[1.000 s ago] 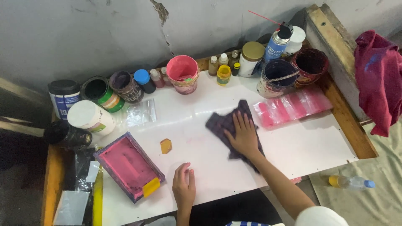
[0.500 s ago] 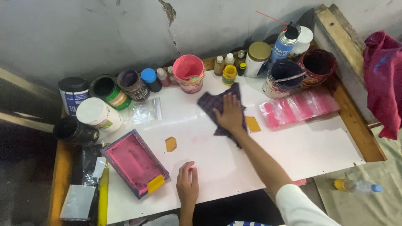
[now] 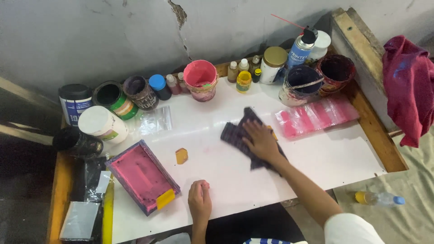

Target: Cleaning a screen printing workbench using a cloth and organizing materials

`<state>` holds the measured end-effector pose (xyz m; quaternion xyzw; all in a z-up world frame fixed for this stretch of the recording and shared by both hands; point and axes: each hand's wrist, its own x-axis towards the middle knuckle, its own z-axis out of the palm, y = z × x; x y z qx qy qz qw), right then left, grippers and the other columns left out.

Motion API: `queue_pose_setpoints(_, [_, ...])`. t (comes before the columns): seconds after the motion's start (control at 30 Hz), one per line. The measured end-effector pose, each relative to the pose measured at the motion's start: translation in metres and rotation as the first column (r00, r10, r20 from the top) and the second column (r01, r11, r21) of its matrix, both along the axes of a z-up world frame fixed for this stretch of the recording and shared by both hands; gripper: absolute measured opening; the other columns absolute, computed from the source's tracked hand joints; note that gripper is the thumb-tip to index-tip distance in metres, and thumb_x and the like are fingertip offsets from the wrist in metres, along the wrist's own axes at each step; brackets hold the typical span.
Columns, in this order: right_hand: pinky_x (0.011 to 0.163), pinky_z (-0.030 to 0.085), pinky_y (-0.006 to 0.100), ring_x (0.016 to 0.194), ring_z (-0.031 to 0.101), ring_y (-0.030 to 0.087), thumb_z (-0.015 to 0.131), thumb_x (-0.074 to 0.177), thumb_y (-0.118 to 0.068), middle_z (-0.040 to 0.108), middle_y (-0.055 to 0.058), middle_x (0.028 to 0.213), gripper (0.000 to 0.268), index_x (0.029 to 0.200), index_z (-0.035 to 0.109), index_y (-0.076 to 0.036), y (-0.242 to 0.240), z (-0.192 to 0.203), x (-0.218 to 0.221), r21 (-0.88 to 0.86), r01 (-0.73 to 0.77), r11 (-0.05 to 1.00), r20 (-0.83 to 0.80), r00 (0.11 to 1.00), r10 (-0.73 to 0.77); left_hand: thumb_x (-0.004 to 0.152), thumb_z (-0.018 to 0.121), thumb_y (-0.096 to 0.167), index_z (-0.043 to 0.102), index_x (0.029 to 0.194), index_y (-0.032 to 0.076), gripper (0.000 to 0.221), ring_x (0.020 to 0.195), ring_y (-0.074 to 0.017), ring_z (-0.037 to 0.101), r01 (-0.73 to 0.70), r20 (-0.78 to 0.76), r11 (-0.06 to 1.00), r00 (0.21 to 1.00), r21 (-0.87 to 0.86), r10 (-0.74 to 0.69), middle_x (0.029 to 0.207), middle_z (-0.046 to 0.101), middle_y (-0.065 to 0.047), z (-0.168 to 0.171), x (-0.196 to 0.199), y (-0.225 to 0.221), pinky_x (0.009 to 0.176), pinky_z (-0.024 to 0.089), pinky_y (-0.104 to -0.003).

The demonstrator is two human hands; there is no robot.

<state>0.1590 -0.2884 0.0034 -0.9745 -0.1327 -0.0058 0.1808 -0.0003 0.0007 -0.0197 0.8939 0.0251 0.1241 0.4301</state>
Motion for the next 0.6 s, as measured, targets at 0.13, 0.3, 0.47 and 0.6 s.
queue_pose_setpoints(0.13, [0.122, 0.020, 0.050, 0.154, 0.026, 0.034, 0.030, 0.101, -0.063, 0.030, 0.011, 0.167, 0.078, 0.161, 0.031, -0.014, 0.002, -0.019, 0.057, -0.088, 0.130, 0.988, 0.031, 0.991, -0.128, 0.105, 0.043, 0.030, 0.065, 0.093, 0.012, 0.031, 0.078, -0.0151, 0.065, -0.028, -0.090, 0.999, 0.995, 0.031, 0.031, 0.084, 0.068, -0.002, -0.016, -0.005, 0.003, 0.071, 0.053, -0.027])
queue_pose_setpoints(0.3, [0.126, 0.006, 0.048, 0.158, 0.011, 0.033, 0.020, 0.099, -0.068, 0.016, 0.011, 0.171, 0.083, 0.164, 0.019, -0.015, 0.004, -0.022, 0.060, -0.071, 0.247, 0.966, -0.101, 0.962, -0.253, 0.106, 0.042, 0.036, 0.061, 0.081, 0.010, 0.041, 0.069, -0.0171, 0.059, -0.028, -0.074, 0.997, 0.997, 0.071, 0.033, 0.073, 0.063, -0.004, -0.026, -0.005, 0.004, 0.065, 0.048, -0.032])
queue_pose_setpoints(0.47, [0.121, 0.026, 0.046, 0.150, 0.034, 0.031, 0.036, 0.106, -0.042, 0.042, 0.007, 0.161, 0.057, 0.154, 0.045, -0.014, -0.025, -0.037, -0.027, -0.033, 0.022, 0.999, 0.072, 0.997, -0.019, 0.106, 0.042, 0.034, 0.063, 0.079, 0.009, 0.042, 0.071, -0.0191, 0.060, 0.018, -0.027, 0.995, 1.000, 0.098, -0.015, 0.072, 0.063, -0.002, -0.024, 0.001, 0.004, 0.071, 0.049, -0.035])
queue_pose_setpoints(0.6, [0.126, 0.020, 0.043, 0.152, 0.031, 0.022, 0.042, 0.105, -0.037, 0.045, -0.001, 0.159, 0.049, 0.149, 0.052, -0.018, -0.081, -0.017, -0.092, 0.079, -0.079, 0.994, -0.133, 0.987, 0.089, 0.104, 0.050, 0.021, 0.062, 0.074, 0.012, 0.033, 0.069, -0.0181, 0.059, 0.020, 0.059, 0.993, 0.998, 0.116, -0.027, 0.071, 0.064, 0.001, -0.019, -0.001, 0.002, 0.075, 0.048, -0.036])
